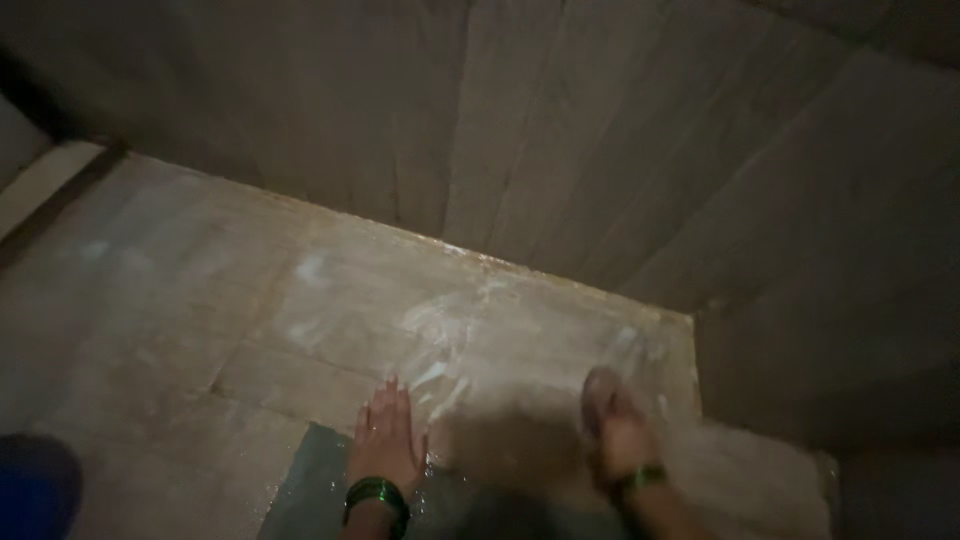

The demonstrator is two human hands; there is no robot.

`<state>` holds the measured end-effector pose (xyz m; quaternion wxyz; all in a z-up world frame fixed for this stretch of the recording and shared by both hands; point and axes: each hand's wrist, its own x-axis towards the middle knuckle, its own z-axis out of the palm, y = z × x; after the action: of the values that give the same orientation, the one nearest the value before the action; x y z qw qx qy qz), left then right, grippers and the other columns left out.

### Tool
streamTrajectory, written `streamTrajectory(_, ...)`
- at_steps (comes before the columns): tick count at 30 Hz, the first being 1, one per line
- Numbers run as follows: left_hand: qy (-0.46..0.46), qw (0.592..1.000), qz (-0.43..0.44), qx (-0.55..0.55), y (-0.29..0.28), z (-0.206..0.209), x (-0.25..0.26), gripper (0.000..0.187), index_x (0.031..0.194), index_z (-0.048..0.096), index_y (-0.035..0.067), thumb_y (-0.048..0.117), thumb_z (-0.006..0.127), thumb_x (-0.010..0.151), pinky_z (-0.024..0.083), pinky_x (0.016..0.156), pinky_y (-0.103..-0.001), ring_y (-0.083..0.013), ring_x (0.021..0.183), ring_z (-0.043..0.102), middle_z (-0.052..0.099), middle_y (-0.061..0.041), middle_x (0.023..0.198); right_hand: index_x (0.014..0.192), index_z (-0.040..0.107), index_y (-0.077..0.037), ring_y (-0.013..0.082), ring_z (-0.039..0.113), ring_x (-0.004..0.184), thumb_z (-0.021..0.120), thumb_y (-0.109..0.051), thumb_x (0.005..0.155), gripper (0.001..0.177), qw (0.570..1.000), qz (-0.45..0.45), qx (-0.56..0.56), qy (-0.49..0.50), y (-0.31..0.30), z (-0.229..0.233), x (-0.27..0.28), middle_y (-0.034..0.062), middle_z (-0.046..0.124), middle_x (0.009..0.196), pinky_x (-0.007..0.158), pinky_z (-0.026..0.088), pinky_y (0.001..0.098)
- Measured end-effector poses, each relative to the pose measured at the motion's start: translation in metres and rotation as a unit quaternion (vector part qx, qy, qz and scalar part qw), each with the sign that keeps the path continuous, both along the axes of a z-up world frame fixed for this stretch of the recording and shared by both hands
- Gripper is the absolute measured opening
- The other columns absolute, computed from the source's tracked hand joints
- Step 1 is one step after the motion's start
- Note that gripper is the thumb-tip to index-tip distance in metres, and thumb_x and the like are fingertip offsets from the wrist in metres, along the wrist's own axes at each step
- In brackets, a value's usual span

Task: The person scrubs the floor and the wall base using a stone-like tool by hand, then uses a blue bucket of water and a black cloth to rinse and wipe the area.

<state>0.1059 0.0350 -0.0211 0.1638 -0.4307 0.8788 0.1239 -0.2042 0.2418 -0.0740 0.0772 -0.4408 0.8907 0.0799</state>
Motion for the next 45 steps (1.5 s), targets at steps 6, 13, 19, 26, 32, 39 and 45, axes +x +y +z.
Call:
streamTrajectory(6, -0.01, 1.0, -0.012, -0.012, 0.0, -0.003, 0.003, 0.075, 0.16, 0.004, 0.005, 0.047, 0.029, 0.103, 0.004, 0.126, -0.042, -0.0243, 0.156, 0.001, -0.002, -0.012, 0.17, 0.158, 0.019, -0.029, 0.0427, 0.061, 0.113, 0.075, -0.036, 0.082, 0.095, 0.991, -0.089, 0.027, -0.095, 0.04, 0.029, 0.038, 0.0176, 0.043, 0.147, 0.096, 0.055, 0.0487)
streamTrajectory(13, -0.005, 1.0, 0.0, 0.007, -0.001, -0.003, 0.0, 0.075, 0.16, 0.002, 0.007, 0.048, 0.027, 0.103, 0.004, 0.126, -0.042, -0.0266, 0.156, 0.002, -0.005, -0.011, 0.17, 0.135, 0.049, -0.016, 0.0381, 0.067, 0.11, 0.079, -0.039, 0.082, 0.065, 0.977, -0.185, -0.051, -0.087, -0.043, 0.053, -0.047, 0.0198, 0.06, 0.131, 0.092, 0.056, 0.0491)
streamTrajectory(19, 0.008, 1.0, -0.004, 0.012, 0.0, -0.004, 0.001, 0.073, 0.16, 0.001, 0.007, 0.049, 0.023, 0.105, 0.004, 0.127, -0.042, -0.0247, 0.157, -0.001, -0.006, -0.011, 0.17, 0.156, 0.031, -0.025, 0.0458, 0.062, 0.107, 0.079, -0.031, 0.073, 0.096, 0.999, 0.007, -0.054, 0.008, 0.058, 0.026, 0.08, 0.0179, 0.047, 0.14, 0.085, 0.058, 0.0534)
streamTrajectory(26, -0.004, 1.0, -0.018, -0.023, 0.0, -0.017, 0.001, 0.073, 0.16, 0.002, 0.005, 0.047, 0.023, 0.104, 0.005, 0.125, -0.042, -0.0253, 0.156, -0.001, -0.004, -0.014, 0.17, 0.151, 0.027, -0.028, 0.0422, 0.061, 0.114, 0.079, -0.041, 0.078, 0.09, 0.999, -0.039, -0.032, -0.022, 0.011, 0.011, 0.019, 0.016, 0.039, 0.15, 0.09, 0.055, 0.054)
streamTrajectory(32, 0.069, 0.996, 0.045, 0.025, 0.002, -0.005, 0.002, 0.075, 0.161, 0.011, 0.009, 0.045, 0.036, 0.099, 0.003, 0.128, -0.04, -0.0228, 0.157, 0.004, 0.003, -0.008, 0.171, 0.155, 0.026, -0.028, 0.0421, 0.062, 0.114, 0.074, -0.042, 0.085, 0.086, 0.994, -0.082, -0.006, -0.072, -0.027, 0.008, -0.002, 0.0165, 0.035, 0.156, 0.094, 0.055, 0.049)
streamTrajectory(39, 0.099, 0.995, 0.012, 0.003, 0.0, -0.006, 0.006, 0.072, 0.16, 0.011, 0.004, 0.042, 0.035, 0.105, 0.004, 0.127, -0.042, -0.0259, 0.156, 0.007, 0.005, -0.013, 0.169, 0.161, 0.017, -0.036, 0.0511, 0.057, 0.118, 0.077, -0.038, 0.074, 0.105, 0.994, 0.078, -0.03, -0.073, 0.054, -0.014, 0.114, 0.0215, 0.032, 0.158, 0.082, 0.057, 0.0571)
streamTrajectory(45, 0.076, 0.996, 0.013, 0.033, 0.003, 0.007, 0.006, 0.074, 0.161, 0.006, 0.005, 0.04, 0.037, 0.104, 0.002, 0.127, -0.04, -0.0243, 0.156, 0.0, -0.002, -0.01, 0.171, 0.138, 0.046, -0.023, 0.0387, 0.061, 0.121, 0.078, -0.05, 0.081, 0.071, 0.997, -0.036, 0.016, -0.073, -0.086, 0.043, 0.03, 0.0188, 0.042, 0.153, 0.102, 0.053, 0.0463)
